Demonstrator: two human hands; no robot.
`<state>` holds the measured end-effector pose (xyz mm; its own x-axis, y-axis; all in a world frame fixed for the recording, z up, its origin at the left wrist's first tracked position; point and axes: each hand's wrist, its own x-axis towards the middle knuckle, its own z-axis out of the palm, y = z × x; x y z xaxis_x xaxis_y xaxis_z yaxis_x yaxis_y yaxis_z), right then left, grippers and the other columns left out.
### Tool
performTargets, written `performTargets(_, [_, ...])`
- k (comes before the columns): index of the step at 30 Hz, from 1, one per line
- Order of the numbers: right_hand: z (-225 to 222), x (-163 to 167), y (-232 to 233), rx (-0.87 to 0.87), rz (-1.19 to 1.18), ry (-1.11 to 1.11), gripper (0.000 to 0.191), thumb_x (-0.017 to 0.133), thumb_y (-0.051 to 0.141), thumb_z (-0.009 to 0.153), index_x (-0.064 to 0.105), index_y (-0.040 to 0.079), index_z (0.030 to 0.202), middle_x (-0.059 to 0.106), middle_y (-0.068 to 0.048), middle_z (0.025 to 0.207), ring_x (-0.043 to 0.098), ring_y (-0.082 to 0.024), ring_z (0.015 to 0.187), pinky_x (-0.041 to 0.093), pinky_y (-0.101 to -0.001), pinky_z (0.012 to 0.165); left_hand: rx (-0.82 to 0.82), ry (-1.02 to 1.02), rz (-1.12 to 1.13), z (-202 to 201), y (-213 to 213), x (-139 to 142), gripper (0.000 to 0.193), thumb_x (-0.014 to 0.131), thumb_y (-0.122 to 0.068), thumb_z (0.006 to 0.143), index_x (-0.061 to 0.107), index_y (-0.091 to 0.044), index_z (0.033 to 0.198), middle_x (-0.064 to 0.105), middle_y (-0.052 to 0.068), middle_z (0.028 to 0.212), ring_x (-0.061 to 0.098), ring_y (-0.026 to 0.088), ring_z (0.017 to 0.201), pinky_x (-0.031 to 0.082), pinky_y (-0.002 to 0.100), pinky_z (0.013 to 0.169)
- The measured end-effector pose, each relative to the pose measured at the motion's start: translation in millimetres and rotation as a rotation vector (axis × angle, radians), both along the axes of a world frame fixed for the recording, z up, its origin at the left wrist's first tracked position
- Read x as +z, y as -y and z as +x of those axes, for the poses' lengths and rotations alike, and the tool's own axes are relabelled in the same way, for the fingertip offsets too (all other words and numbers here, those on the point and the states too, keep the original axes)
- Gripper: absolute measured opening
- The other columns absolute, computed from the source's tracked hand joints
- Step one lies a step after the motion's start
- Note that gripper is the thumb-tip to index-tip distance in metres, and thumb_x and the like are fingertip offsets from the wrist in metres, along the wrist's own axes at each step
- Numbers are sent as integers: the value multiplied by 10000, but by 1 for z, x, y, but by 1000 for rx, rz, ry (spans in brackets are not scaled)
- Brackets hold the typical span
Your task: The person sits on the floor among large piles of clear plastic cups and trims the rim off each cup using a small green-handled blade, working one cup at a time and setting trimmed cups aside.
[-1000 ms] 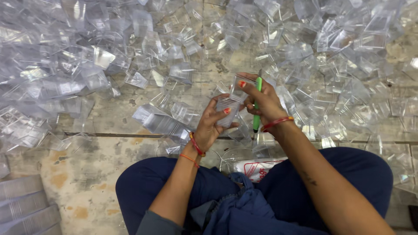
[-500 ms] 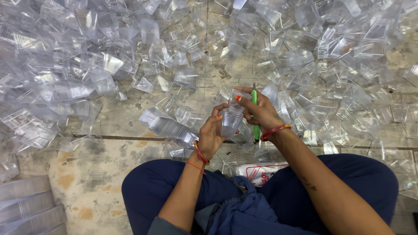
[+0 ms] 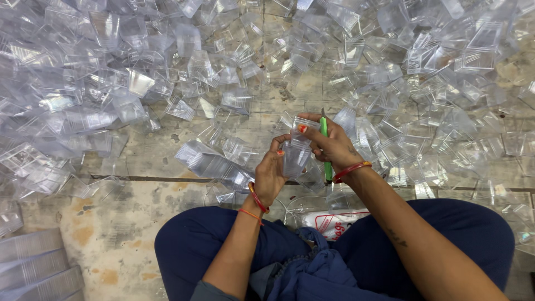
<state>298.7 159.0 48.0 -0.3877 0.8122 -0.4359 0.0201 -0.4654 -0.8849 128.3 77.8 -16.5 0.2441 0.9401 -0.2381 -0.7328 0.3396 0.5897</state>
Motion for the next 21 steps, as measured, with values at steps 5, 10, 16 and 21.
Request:
performTargets(5, [-2, 5, 1, -6, -12, 0, 516, 690, 237, 925, 572, 78, 1401, 456, 72, 547, 382, -21, 436, 249, -218, 404, 16, -34, 39, 0, 2, 5, 494, 459, -307, 963, 432, -124, 1421, 603, 116, 1280, 631, 222, 1113, 552, 443, 929])
performTargets(10, [-3, 6, 1, -7, -8, 44, 523, 712, 258, 907, 592, 82, 1384, 438, 69, 525, 362, -26, 419, 235, -228, 404, 35, -65, 53, 2, 1, 6, 472, 458, -336, 979, 443, -118, 1398, 591, 80, 1295, 614, 195, 1118, 544, 419, 921])
performTargets(16, [-2, 5, 0, 3, 5, 36, 535, 710, 265, 897, 595, 89, 1390, 432, 66, 514, 354, -34, 415, 235, -238, 408, 22, -92, 24, 3, 0, 8, 476, 464, -356, 971, 448, -124, 1386, 589, 72, 1288, 612, 185, 1130, 544, 415, 926])
performTargets(21, [-1, 7, 1, 15, 4, 45, 549, 714, 282, 896, 595, 92, 1397, 455, 61, 548, 377, -32, 443, 256, -229, 425, 32, -82, 28, 4, -2, 11, 462, 466, -397, 981, 460, -122, 1352, 603, 75, 1277, 621, 191, 1121, 553, 411, 910])
